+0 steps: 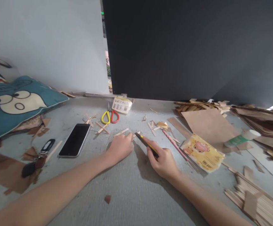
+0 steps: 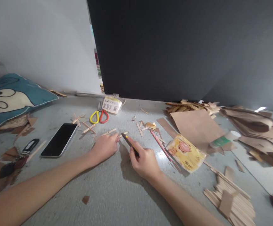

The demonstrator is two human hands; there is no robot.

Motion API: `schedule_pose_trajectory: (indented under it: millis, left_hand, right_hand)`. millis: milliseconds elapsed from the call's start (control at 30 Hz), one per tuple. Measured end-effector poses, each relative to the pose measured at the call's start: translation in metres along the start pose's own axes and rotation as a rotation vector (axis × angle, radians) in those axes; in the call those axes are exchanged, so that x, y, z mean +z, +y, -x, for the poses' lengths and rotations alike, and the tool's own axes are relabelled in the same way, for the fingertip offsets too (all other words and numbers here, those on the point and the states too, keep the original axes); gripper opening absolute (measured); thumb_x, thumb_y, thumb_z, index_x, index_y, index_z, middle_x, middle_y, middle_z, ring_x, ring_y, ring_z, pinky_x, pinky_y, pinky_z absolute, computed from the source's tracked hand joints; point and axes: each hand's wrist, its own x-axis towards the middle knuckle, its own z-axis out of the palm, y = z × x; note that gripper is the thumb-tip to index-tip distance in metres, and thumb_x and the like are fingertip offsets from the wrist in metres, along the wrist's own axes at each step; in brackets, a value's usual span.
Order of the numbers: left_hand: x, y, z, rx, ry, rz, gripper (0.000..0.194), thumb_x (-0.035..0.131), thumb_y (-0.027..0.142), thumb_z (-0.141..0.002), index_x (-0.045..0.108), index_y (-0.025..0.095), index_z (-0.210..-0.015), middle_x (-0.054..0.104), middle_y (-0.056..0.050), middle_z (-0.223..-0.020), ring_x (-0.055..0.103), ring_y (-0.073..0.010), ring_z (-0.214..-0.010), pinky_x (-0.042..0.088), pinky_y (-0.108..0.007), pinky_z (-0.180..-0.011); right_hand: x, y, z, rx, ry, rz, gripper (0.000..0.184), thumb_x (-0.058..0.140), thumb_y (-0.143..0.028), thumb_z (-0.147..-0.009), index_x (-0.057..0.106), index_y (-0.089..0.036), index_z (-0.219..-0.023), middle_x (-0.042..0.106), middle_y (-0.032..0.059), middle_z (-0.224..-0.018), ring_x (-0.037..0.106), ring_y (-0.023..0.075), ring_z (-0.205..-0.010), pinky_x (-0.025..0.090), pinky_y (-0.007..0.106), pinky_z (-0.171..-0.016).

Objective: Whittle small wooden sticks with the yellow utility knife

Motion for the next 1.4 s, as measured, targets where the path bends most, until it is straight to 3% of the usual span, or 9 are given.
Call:
schedule_pose_trajectory:
  millis: [200,767,900,1100,1400]
  left_hand:
    - [-0.005,0.002,0.000,-0.016,0.007,0.053,0.032,0.040,0.020,-0.101,0.071,0.015,-0.105,0.076,-0.018,-0.092,0.075,-0.0321,-0.091,0.050,-0.039,-0.079]
    - [-0.006,-0.006,-0.004,0.038,0.016,0.031,0.028,0.046,0.012,-0.092,0.071,0.020,-0.101,0.077,-0.013,-0.092,0.075,-0.0292,-0.089,0.047,-0.035,-0.074]
    - [-0.003,-0.008,-0.005,0.092,0.015,0.023,0.032,0.046,0.010,-0.091,0.072,0.020,-0.106,0.077,-0.013,-0.093,0.075,-0.0305,-0.092,0.050,-0.037,-0.079]
    - [0.000,-0.008,-0.005,0.088,0.052,0.058,0.036,0.035,0.026,-0.105,0.070,0.018,-0.107,0.076,-0.017,-0.093,0.075,-0.0337,-0.093,0.052,-0.041,-0.081]
    - [0.001,-0.011,-0.007,0.141,0.061,0.033,0.041,0.034,0.033,-0.107,0.072,0.019,-0.107,0.076,-0.016,-0.100,0.075,-0.0311,-0.093,0.053,-0.040,-0.081]
  right_hand:
    - [0.000,0.001,-0.001,-0.011,-0.023,0.013,0.048,0.045,-0.030,-0.099,0.066,-0.018,-0.140,0.061,-0.0039,-0.049,0.049,0.0116,-0.036,0.038,0.021,-0.045]
    - [-0.002,-0.001,-0.004,0.004,-0.059,0.048,0.048,0.045,-0.030,-0.097,0.067,-0.019,-0.138,0.071,0.0000,-0.061,0.045,0.0105,-0.035,0.036,0.022,-0.047]
    - [-0.001,-0.004,-0.004,0.022,-0.058,0.057,0.048,0.044,-0.030,-0.097,0.066,-0.020,-0.138,0.067,-0.0019,-0.057,0.044,0.0108,-0.035,0.035,0.022,-0.047]
    - [0.001,-0.001,-0.002,0.039,-0.036,0.029,0.047,0.045,-0.030,-0.097,0.066,-0.019,-0.138,0.065,-0.0020,-0.056,0.047,0.0113,-0.037,0.036,0.022,-0.048]
    - [-0.003,-0.002,-0.001,0.029,-0.043,0.045,0.048,0.044,-0.031,-0.096,0.067,-0.019,-0.137,0.072,0.0004,-0.064,0.048,0.0118,-0.037,0.039,0.023,-0.048]
